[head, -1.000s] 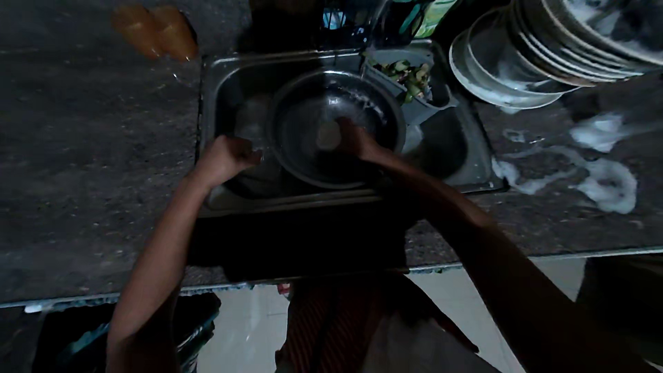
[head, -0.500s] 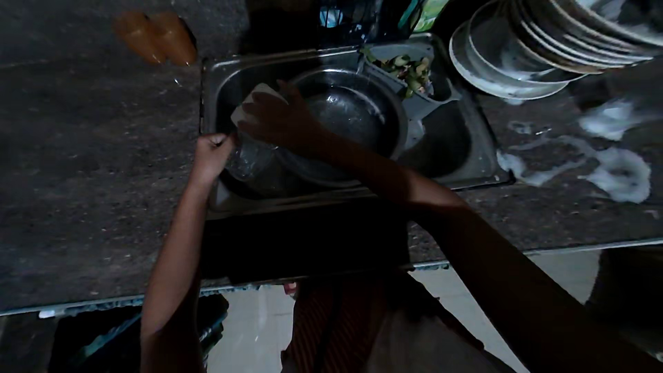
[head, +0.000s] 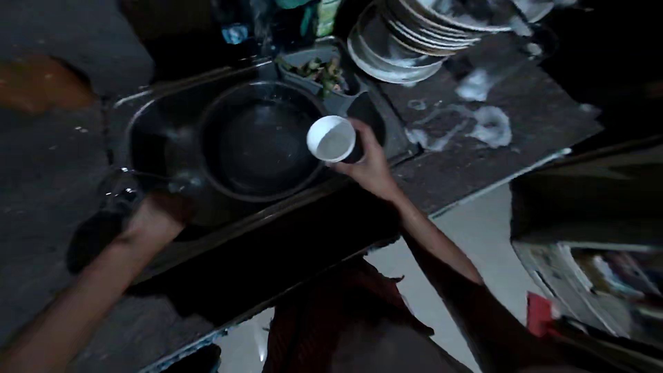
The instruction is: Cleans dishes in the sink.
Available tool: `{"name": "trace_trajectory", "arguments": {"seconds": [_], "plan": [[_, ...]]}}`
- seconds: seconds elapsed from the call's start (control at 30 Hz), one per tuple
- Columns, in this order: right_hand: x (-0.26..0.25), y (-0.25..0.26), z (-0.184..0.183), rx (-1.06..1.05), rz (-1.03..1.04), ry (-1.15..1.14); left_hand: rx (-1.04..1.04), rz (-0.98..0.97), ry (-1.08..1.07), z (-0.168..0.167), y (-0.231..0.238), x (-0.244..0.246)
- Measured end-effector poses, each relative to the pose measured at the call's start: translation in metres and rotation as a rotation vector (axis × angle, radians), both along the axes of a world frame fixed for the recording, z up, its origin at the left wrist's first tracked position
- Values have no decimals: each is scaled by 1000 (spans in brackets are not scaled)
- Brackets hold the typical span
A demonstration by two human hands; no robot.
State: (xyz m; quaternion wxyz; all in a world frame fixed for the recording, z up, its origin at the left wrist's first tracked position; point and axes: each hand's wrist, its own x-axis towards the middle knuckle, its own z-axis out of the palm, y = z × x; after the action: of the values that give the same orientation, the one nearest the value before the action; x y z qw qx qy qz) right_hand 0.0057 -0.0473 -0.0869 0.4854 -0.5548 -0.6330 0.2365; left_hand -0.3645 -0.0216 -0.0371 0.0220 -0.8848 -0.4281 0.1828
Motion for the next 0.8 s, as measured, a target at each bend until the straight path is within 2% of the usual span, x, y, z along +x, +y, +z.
{"name": "trace_trajectory", "arguments": {"seconds": [0.1,0.17,0.3,0.43,0.53,0.67,0.73,0.8], "plan": [[55,-32,-13,38,-367,46,-83,7,183,-2,-3,9],[93,-43,-24,85,-564,46,-110,1,228,0,-3,14],[149,-50,-29,105,-850,155,-56,56,130,1,2,16],[186,-43,-25,146,-985,274,-48,437,-391,9,11,13],[195,-40,-26,94,-933,243,143,537,-660,2,12,-5],[184,-34,-35,6,-860,216,208,841,-1273,-6,1,2],[177,-34,-37,23,-862,215,200,912,-1413,-8,-4,13],[170,-34,-36,31,-851,190,224,935,-1463,-13,-5,17]]}}
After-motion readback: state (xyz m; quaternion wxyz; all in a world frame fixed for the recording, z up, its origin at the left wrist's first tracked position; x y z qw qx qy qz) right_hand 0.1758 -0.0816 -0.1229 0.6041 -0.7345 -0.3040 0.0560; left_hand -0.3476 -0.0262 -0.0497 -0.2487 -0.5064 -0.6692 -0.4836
